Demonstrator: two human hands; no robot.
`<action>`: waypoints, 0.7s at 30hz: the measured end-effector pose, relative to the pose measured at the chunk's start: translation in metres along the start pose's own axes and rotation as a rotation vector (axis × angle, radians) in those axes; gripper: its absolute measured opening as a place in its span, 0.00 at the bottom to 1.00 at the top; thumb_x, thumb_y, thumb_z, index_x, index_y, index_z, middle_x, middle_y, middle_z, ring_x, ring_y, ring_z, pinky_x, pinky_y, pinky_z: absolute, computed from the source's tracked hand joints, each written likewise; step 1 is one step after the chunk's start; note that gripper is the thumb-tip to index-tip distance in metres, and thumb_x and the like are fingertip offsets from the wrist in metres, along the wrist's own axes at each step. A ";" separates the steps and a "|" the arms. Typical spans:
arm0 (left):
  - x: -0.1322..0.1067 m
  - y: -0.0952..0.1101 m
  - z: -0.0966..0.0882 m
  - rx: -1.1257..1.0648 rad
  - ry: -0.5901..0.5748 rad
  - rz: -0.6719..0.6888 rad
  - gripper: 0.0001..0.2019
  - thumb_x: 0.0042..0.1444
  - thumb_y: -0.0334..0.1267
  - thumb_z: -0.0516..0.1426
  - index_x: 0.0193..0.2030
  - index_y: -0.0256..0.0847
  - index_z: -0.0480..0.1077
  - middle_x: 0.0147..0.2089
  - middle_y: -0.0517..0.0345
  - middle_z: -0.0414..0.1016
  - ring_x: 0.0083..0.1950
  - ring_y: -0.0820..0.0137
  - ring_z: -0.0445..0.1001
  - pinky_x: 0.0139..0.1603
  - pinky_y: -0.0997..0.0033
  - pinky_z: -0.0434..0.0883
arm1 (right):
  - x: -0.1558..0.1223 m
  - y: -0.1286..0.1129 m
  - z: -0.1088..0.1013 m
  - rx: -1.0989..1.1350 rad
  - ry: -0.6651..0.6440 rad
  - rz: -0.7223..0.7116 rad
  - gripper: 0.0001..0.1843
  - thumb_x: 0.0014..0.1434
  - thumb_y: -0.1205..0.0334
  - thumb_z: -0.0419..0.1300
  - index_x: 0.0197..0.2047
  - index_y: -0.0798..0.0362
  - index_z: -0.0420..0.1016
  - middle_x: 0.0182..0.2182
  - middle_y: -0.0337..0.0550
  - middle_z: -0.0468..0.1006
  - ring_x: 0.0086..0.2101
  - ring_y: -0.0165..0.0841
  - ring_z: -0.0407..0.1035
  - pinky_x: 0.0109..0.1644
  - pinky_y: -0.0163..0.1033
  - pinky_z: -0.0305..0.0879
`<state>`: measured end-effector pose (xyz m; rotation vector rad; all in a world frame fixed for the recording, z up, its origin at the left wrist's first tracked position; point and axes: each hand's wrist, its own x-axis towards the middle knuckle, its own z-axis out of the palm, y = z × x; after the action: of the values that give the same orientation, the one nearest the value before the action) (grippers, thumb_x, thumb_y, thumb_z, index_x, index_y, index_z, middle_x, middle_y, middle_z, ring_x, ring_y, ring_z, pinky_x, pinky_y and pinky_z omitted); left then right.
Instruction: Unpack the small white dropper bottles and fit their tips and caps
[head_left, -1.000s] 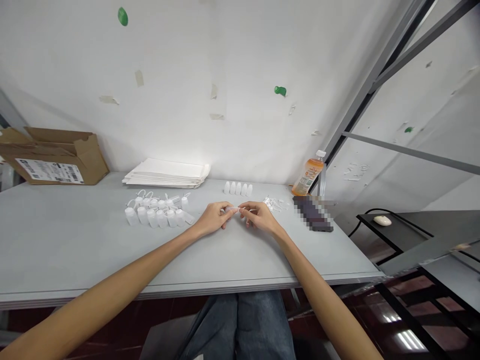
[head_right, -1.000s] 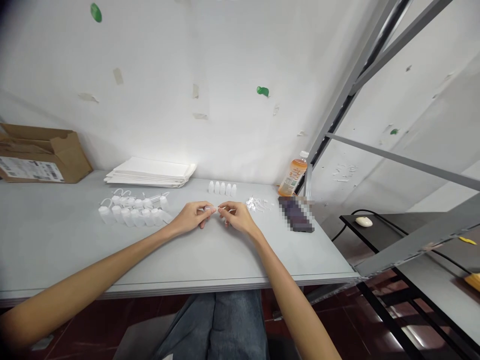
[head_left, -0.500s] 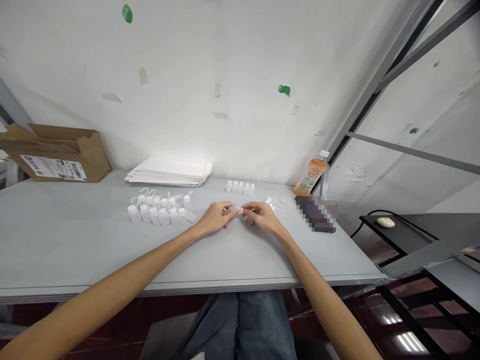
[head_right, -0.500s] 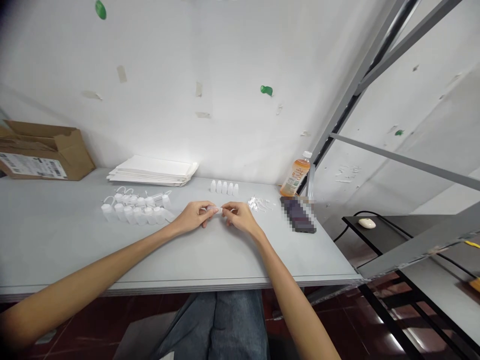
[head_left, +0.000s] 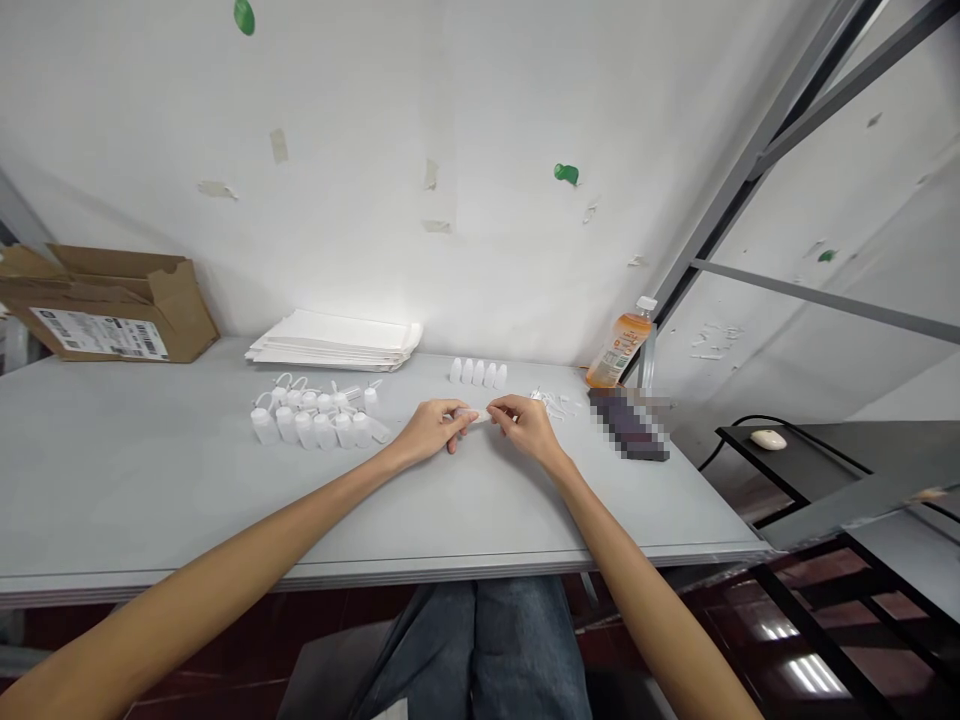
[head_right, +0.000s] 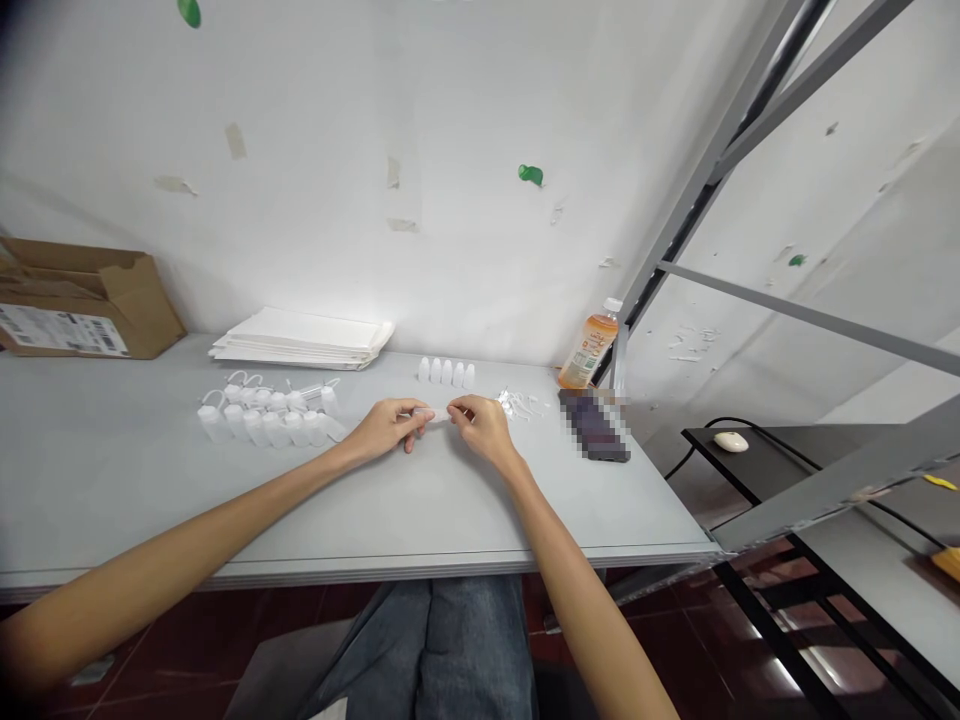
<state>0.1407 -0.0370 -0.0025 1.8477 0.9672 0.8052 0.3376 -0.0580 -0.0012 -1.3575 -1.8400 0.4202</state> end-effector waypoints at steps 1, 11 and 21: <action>0.000 0.000 0.000 0.000 0.002 -0.002 0.21 0.57 0.56 0.55 0.36 0.38 0.74 0.28 0.61 0.72 0.21 0.75 0.70 0.29 0.73 0.66 | 0.000 0.001 0.000 -0.033 0.004 -0.010 0.11 0.60 0.62 0.55 0.32 0.53 0.79 0.26 0.41 0.79 0.26 0.30 0.69 0.34 0.35 0.61; 0.002 0.001 0.003 -0.003 0.005 -0.006 0.22 0.59 0.57 0.53 0.31 0.38 0.70 0.30 0.58 0.77 0.19 0.76 0.71 0.29 0.73 0.67 | -0.002 0.001 0.005 -0.330 0.100 -0.035 0.13 0.63 0.64 0.52 0.35 0.50 0.79 0.31 0.43 0.79 0.30 0.32 0.69 0.33 0.35 0.55; 0.001 0.007 0.006 0.001 0.003 -0.048 0.24 0.60 0.56 0.52 0.25 0.37 0.70 0.24 0.57 0.75 0.18 0.75 0.72 0.17 0.78 0.59 | -0.003 0.002 0.010 -0.512 0.198 -0.025 0.16 0.66 0.63 0.50 0.37 0.52 0.80 0.31 0.44 0.78 0.27 0.30 0.65 0.29 0.36 0.45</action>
<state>0.1482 -0.0404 0.0011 1.8183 1.0101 0.7784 0.3318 -0.0578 -0.0099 -1.6383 -1.8635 -0.2135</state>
